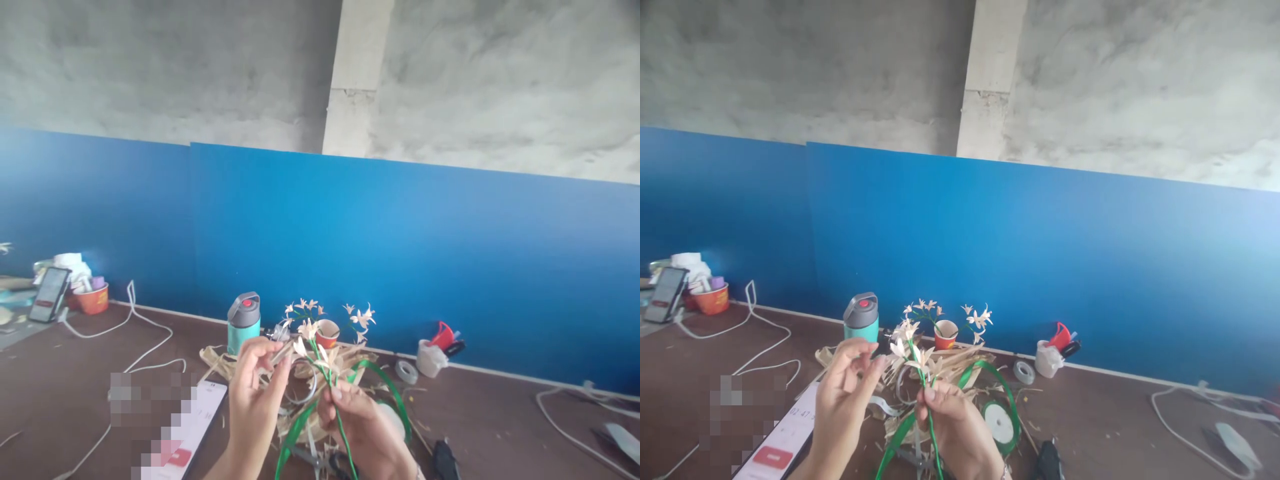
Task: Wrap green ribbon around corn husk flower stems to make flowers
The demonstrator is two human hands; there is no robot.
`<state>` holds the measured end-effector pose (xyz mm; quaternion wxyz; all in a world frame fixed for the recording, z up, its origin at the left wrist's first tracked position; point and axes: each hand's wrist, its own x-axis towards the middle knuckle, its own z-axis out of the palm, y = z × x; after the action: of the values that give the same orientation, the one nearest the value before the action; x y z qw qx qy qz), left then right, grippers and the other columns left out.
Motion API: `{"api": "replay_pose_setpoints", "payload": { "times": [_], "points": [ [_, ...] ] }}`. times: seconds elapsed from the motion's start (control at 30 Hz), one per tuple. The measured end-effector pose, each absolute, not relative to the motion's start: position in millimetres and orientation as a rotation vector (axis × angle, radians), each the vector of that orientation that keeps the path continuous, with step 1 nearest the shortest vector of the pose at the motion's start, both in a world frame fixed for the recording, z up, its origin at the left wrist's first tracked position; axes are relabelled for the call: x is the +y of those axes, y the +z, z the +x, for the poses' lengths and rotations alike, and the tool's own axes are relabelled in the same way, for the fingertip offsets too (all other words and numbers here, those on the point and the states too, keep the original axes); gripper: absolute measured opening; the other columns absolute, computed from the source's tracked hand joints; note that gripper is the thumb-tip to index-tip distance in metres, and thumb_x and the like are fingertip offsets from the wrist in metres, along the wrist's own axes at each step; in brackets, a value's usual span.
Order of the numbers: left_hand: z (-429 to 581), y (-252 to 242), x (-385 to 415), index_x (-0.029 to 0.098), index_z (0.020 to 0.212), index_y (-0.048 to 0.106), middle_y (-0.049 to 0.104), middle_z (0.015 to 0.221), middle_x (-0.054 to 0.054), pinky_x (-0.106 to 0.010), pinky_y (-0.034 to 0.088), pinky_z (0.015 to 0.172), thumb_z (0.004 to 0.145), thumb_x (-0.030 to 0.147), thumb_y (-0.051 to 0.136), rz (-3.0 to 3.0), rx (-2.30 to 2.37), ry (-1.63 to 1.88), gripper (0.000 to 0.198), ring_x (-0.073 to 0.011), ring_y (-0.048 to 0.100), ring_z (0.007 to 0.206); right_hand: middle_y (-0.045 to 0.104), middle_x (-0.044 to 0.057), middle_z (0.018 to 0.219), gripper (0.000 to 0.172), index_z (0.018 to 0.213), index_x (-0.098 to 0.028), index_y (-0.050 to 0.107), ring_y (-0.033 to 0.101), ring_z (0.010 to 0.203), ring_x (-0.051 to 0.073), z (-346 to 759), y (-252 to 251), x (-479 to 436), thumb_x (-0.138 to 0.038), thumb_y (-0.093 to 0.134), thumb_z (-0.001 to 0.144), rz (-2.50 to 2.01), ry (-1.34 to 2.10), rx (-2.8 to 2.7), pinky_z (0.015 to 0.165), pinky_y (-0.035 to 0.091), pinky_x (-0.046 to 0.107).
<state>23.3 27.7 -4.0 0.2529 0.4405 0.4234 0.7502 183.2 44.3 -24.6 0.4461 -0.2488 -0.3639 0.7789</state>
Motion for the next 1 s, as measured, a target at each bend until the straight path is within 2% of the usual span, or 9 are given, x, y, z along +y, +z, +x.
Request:
{"api": "replay_pose_setpoints", "payload": {
  "times": [0.1,0.13,0.3,0.5,0.57,0.7,0.83,0.93,1.0],
  "points": [
    [16,2,31,0.022,0.101,0.063,0.062,0.111,-0.007,-0.031,0.040,0.086,0.070,0.038,0.071,1.005,1.066,1.922,0.036,-0.0253,0.053,0.107,0.057,0.000,0.055,0.018,0.063,-0.012,0.069,0.047,0.055,0.010,184,-29,46,-0.028,0.078,0.063,-0.560,1.989,-0.911,0.056,0.035,0.022],
    [13,4,33,0.021,0.104,0.062,0.063,0.112,-0.008,-0.032,0.038,0.089,0.070,0.039,0.070,0.965,0.979,1.806,0.039,-0.0262,0.051,0.112,0.057,0.000,0.054,0.018,0.063,-0.011,0.069,0.047,0.055,0.010,184,-30,46,-0.027,0.078,0.063,-0.547,2.003,-0.921,0.057,0.035,0.022],
    [1,12,37,0.017,0.108,0.063,0.070,0.095,-0.009,-0.035,0.040,0.082,0.073,0.041,0.065,0.897,0.702,1.363,0.043,-0.0254,0.059,0.094,0.058,0.001,0.054,0.019,0.063,-0.011,0.070,0.049,0.055,0.010,181,-32,47,-0.027,0.078,0.063,-0.577,2.050,-0.936,0.055,0.035,0.022],
    [4,12,36,0.016,0.075,0.066,0.066,0.075,-0.004,-0.028,0.039,0.072,0.068,0.029,0.070,1.044,0.681,1.296,0.015,-0.0179,0.056,0.074,0.058,0.000,0.053,0.022,0.061,-0.012,0.070,0.046,0.053,0.010,177,-33,46,-0.031,0.080,0.061,-0.601,1.989,-1.032,0.054,0.033,0.022],
    [5,8,36,0.016,0.068,0.065,0.064,0.068,-0.002,-0.027,0.038,0.069,0.068,0.026,0.070,1.013,0.699,1.299,0.011,-0.0157,0.055,0.068,0.059,0.000,0.054,0.021,0.060,-0.012,0.070,0.047,0.054,0.010,176,-32,45,-0.031,0.080,0.062,-0.627,1.965,-1.068,0.056,0.034,0.022],
    [6,4,39,0.017,0.065,0.063,0.064,0.064,0.000,-0.026,0.038,0.066,0.068,0.026,0.071,0.975,0.825,1.355,0.012,-0.0146,0.054,0.064,0.065,0.003,0.064,0.025,0.069,-0.015,0.073,0.053,0.062,0.014,182,-24,42,-0.039,0.077,0.066,-0.789,1.820,-1.257,0.064,0.038,0.025],
    [6,6,39,0.017,0.061,0.061,0.062,0.061,0.002,-0.024,0.037,0.064,0.067,0.024,0.071,0.993,0.902,1.411,0.013,-0.0127,0.052,0.062,0.069,0.004,0.069,0.034,0.069,-0.016,0.073,0.058,0.072,0.021,197,-9,43,-0.050,0.072,0.067,-1.120,1.383,-1.545,0.070,0.040,0.030],
    [7,7,36,0.017,0.058,0.062,0.060,0.059,0.002,-0.023,0.037,0.064,0.067,0.022,0.070,1.030,0.837,1.330,0.013,-0.0120,0.051,0.062,0.067,0.003,0.068,0.034,0.068,-0.018,0.071,0.058,0.071,0.021,203,-2,40,-0.052,0.069,0.069,-1.194,1.103,-1.396,0.068,0.041,0.029],
    [10,6,34,0.016,0.057,0.063,0.060,0.059,0.001,-0.024,0.038,0.064,0.065,0.022,0.070,1.009,0.742,1.213,0.013,-0.0127,0.051,0.061,0.067,0.002,0.071,0.029,0.069,-0.019,0.070,0.057,0.070,0.019,200,-1,36,-0.048,0.070,0.071,-1.126,1.130,-1.254,0.068,0.041,0.027]
  ]
}}
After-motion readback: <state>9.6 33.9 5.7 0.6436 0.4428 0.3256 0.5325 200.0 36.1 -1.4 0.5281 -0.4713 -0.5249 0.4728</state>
